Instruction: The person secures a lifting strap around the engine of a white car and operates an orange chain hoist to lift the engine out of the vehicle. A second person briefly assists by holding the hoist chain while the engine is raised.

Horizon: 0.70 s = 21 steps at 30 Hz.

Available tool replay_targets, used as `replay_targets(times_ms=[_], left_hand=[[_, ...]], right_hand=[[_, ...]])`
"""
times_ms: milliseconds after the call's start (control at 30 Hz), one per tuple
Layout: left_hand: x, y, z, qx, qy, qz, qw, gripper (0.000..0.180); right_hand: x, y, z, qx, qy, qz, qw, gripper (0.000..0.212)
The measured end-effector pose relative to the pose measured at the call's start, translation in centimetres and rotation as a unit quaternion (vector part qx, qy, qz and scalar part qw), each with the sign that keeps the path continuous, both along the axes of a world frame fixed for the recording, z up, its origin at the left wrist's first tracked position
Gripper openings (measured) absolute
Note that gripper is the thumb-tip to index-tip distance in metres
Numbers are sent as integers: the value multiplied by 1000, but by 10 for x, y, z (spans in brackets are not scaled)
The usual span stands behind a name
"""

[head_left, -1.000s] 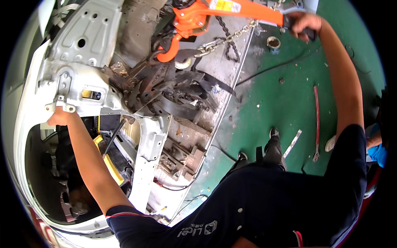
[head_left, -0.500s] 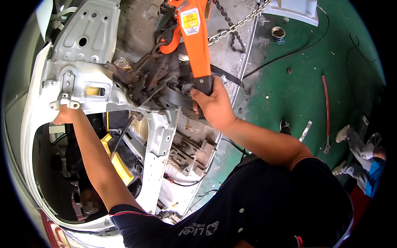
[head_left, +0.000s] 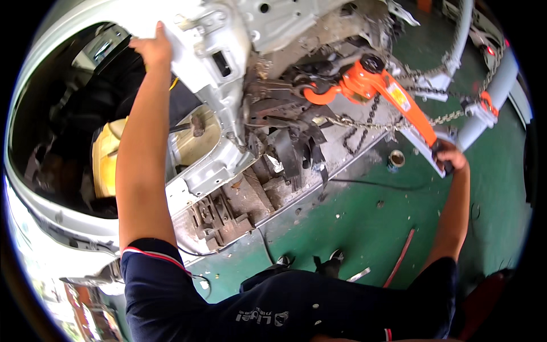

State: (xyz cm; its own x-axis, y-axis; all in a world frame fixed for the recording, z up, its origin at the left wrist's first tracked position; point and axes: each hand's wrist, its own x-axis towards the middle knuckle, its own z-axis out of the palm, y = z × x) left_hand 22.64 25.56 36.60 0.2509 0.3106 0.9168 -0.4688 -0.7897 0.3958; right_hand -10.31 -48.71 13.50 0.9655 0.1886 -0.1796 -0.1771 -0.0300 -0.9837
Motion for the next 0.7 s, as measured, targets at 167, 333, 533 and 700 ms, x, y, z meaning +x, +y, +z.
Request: replay_targets(times_ms=[167,333,533,700], left_hand=[[-41,-26,10,-167,108,-114,973,84],[-42,-24,6,-155,103,-112,976,74],[-20,-6,3,-149,100,-137,974,78],[-17,-6,-4,-108,60,-97,988,79]], right_hand=[[-70,159,-52,167,-10,-184,969,32],[-2,388,-33,321,5,-358,877,17],[-19,333,-56,291,-46,-247,923,20],[-52,99,-30,55,60,-117,990,42]])
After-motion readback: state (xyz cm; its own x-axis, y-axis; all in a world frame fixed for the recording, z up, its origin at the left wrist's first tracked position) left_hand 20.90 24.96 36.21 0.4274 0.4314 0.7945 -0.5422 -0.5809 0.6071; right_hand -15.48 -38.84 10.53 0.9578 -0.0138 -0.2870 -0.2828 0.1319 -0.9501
